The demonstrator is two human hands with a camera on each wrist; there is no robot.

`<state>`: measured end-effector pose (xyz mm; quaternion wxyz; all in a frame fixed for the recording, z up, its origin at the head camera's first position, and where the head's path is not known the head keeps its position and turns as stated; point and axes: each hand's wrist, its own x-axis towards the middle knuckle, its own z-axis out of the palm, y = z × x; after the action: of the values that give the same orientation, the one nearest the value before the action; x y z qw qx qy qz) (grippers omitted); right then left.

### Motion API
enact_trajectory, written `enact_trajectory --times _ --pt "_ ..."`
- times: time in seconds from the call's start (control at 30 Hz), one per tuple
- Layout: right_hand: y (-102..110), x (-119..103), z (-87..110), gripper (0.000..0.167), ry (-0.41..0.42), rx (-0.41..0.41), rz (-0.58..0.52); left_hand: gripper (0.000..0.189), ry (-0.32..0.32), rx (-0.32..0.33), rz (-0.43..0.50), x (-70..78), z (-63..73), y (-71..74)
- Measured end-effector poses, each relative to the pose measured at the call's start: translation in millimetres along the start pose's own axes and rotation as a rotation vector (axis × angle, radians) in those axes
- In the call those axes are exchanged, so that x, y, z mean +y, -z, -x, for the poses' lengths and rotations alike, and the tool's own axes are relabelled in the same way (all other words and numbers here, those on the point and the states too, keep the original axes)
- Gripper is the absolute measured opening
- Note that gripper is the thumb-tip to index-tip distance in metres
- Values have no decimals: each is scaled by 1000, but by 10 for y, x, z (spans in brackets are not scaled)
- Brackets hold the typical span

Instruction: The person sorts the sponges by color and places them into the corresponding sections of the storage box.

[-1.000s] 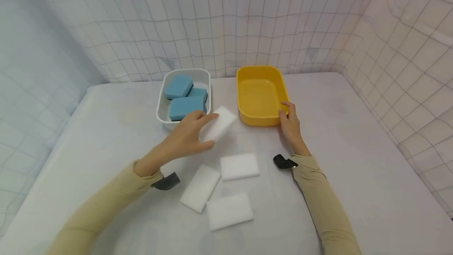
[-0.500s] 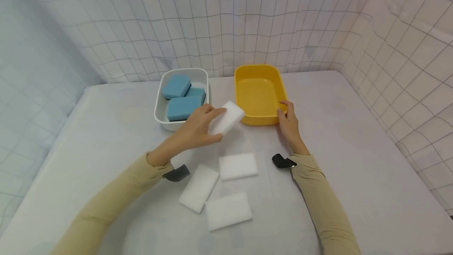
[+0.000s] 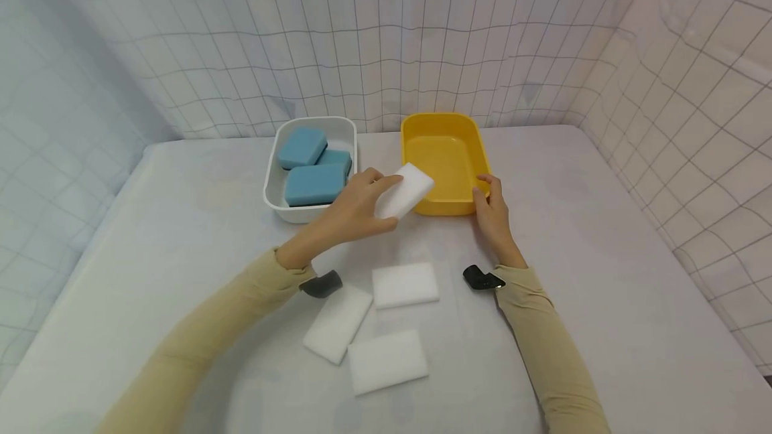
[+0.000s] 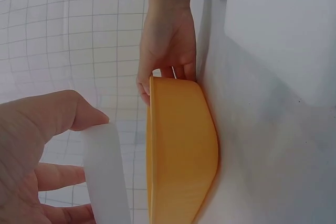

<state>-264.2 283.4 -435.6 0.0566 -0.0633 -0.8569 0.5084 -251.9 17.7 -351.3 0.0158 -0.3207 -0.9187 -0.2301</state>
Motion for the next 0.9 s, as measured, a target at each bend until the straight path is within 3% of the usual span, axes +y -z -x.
enact_trajectory --times 0.43,0.9 --pt "-1 8 -6 42 9 3 5 61 36 -7 46 31 -265 -122" --pt "-7 29 -16 41 11 16 -2 60 83 8 -9 71 -461 -191"
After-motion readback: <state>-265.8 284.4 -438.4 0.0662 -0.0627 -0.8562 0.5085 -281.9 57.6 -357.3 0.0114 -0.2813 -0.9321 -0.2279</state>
